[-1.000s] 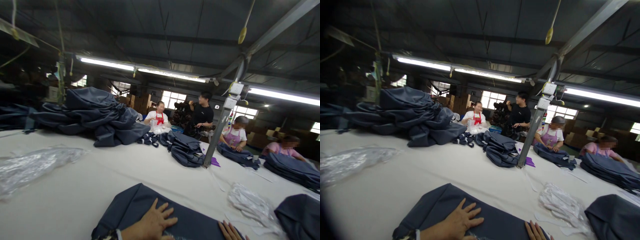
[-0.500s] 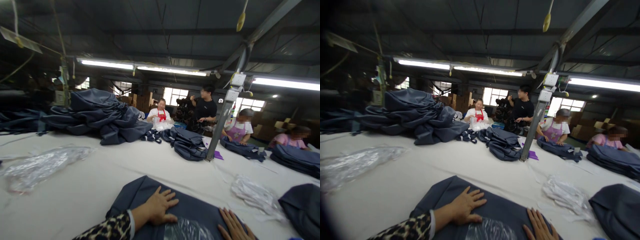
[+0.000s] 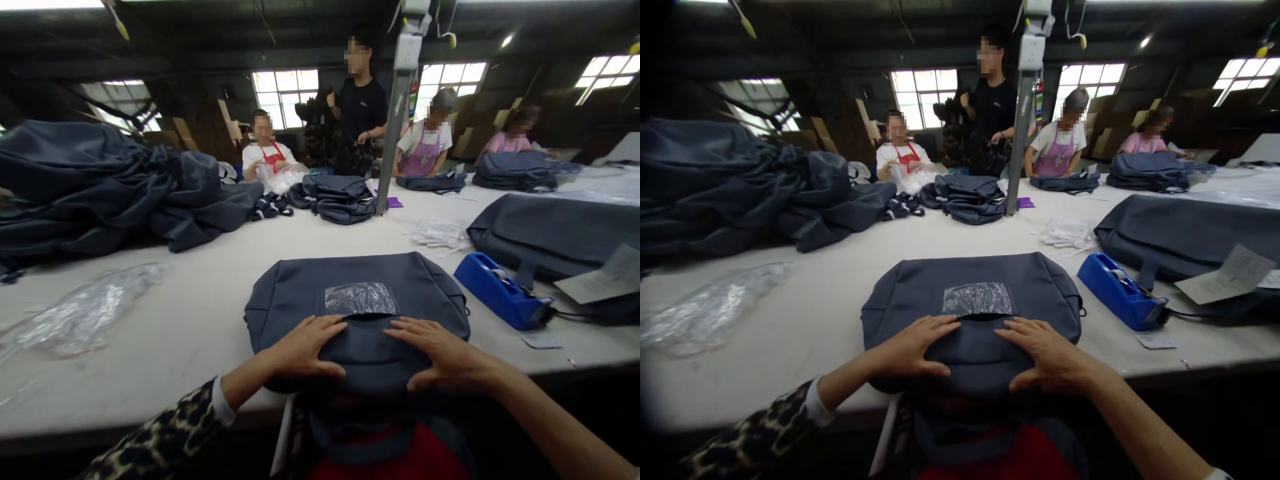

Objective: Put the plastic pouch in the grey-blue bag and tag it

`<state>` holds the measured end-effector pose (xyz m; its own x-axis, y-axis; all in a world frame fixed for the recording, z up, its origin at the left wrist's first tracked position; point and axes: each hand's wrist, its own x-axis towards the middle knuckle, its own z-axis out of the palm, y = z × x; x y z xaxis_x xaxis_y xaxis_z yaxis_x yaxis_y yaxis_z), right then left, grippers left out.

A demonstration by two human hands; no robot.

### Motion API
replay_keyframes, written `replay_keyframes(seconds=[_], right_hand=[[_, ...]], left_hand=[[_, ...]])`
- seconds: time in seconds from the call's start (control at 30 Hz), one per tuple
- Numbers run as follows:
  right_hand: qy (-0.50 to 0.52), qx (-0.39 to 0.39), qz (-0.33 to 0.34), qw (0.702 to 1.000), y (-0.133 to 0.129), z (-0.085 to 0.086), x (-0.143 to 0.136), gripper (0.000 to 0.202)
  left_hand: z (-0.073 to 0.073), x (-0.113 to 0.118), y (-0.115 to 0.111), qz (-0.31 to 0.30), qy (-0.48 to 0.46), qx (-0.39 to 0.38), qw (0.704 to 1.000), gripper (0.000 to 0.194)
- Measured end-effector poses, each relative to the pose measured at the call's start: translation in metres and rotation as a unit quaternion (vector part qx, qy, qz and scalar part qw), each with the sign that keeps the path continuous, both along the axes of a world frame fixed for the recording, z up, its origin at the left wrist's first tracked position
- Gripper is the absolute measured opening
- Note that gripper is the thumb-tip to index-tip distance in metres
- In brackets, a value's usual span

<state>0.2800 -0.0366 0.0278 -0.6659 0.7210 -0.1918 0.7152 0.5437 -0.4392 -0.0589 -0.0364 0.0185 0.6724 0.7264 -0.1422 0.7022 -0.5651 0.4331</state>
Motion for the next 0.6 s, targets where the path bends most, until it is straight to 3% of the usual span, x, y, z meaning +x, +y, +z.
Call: replay_keyframes(seconds=[0.07, 0.13, 0.3, 0.4, 0.5, 0.6], right_hand=[[-0.023, 0.006, -0.008, 1.000, -0.014, -0.012, -0.004, 0.090], [-0.038, 0.019, -0.013, 0.999, -0.018, -0.017, -0.008, 0.085], [-0.078, 0.045, -0.007, 0.996, -0.026, -0.004, -0.013, 0.071], [-0.059, 0.069, 0.007, 0.996, -0.039, 0.001, -0.003, 0.060], [-0.033, 0.136, 0.026, 0.990, -0.052, -0.012, 0.015, 0.053], [-0.037, 0.223, 0.037, 0.973, -0.059, -0.032, 0.025, 0.062]], left_hand=[[-0.007, 0.003, -0.020, 0.011, 0.021, 0.007, 1.000, 0.091], [-0.012, 0.005, -0.026, 0.014, 0.029, 0.009, 0.999, 0.092], [-0.012, 0.002, -0.022, 0.006, 0.026, 0.005, 1.000, 0.094], [-0.010, -0.005, -0.022, -0.030, 0.017, -0.002, 0.999, 0.097], [-0.008, -0.018, -0.024, -0.066, 0.016, -0.028, 0.997, 0.096], [-0.007, -0.029, -0.024, -0.086, 0.023, -0.051, 0.995, 0.094]])
